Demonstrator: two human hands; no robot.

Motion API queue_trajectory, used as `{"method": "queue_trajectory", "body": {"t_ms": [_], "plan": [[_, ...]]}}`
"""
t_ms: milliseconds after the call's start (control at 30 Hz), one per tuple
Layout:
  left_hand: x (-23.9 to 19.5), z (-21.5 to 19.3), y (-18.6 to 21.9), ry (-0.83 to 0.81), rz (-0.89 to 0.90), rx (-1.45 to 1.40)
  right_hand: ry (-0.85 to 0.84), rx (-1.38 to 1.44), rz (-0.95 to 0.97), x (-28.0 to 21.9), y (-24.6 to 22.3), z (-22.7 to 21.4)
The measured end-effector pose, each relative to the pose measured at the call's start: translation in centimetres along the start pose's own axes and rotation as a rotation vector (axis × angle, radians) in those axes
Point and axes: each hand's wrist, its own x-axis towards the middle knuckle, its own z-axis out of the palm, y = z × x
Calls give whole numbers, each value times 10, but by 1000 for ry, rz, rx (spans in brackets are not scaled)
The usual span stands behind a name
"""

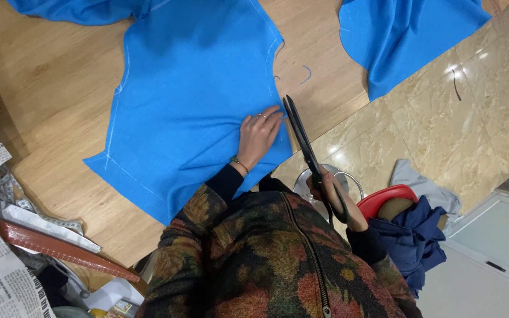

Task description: A person uses large tailor shears to cut out pattern pieces from blue fabric along chalk lines on a wooden table.

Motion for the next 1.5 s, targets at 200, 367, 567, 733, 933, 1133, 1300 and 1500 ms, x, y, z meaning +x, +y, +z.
{"method": "queue_trajectory", "body": {"t_ms": [200, 367, 567, 733, 933, 1133, 1300, 1500], "plan": [[2, -8, 0, 2, -106, -155, -38, 48, -207, 26, 1, 7], [5, -15, 3, 5, -109, -177, -33, 91, -262, 38, 1, 18], [5, -16, 2, 5, -108, -192, 50, 27, -235, 45, 3, 30], [4, -16, 1, 7, -111, -185, 145, -114, -146, 36, -16, 29], [7, -17, 1, 1, -111, -189, 195, -163, -124, 42, -7, 29], [8, -20, 1, -3, -125, -193, 157, -65, -126, 38, -18, 35], [11, -24, 4, -1, -139, -198, 158, -37, -140, 41, -15, 36], [9, -21, 3, 5, -165, -222, 143, 20, -137, 40, -16, 43]]}}
